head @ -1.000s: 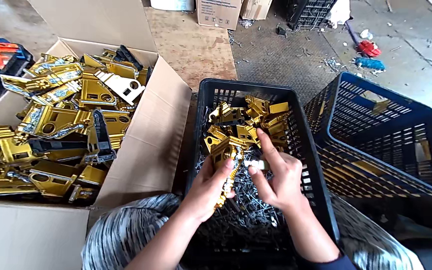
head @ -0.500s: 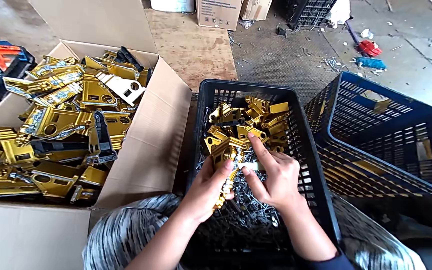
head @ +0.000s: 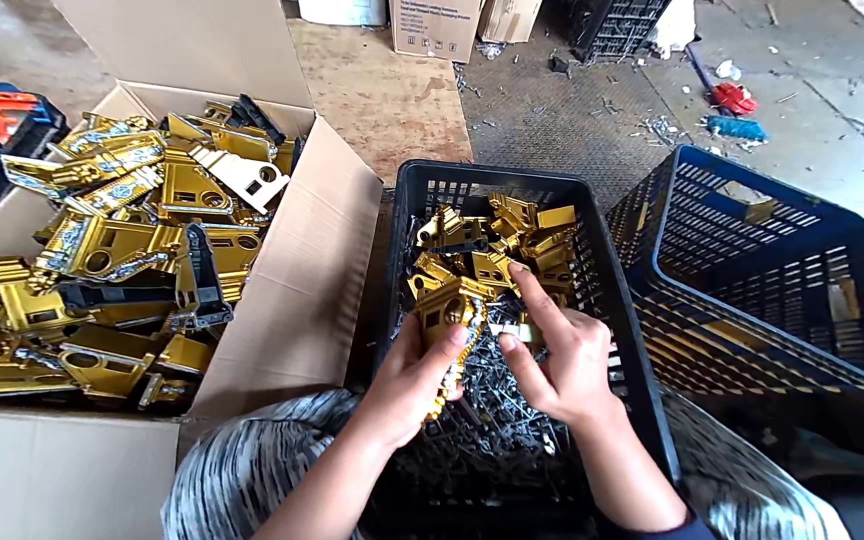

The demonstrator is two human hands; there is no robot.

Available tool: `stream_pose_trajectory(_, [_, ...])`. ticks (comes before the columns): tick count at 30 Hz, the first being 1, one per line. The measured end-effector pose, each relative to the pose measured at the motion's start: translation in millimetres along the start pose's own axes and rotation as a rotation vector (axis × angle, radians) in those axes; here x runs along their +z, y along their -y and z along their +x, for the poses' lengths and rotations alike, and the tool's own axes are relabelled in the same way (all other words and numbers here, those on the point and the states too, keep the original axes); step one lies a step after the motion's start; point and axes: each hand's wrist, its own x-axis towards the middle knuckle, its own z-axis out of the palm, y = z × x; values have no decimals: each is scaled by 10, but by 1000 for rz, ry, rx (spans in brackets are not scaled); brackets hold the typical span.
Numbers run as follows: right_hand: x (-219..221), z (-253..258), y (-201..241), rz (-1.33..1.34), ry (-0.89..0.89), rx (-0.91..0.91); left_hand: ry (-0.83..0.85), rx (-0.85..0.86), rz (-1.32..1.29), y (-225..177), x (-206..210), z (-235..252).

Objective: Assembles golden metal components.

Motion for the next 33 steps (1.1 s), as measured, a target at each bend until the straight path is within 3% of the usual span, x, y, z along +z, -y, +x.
stream_pose_trajectory(18, [0,-20,19,-135,-23,-65,-3,66,79,1,-17,-6])
stream_pose_trajectory(23, [-41,9,-72,-191,-93,31,5,63,135,18,-27,-36])
stream_pose_trajectory(33, [-13,-51,19,-67,19,-23,-8,83,163,23,-27,-20])
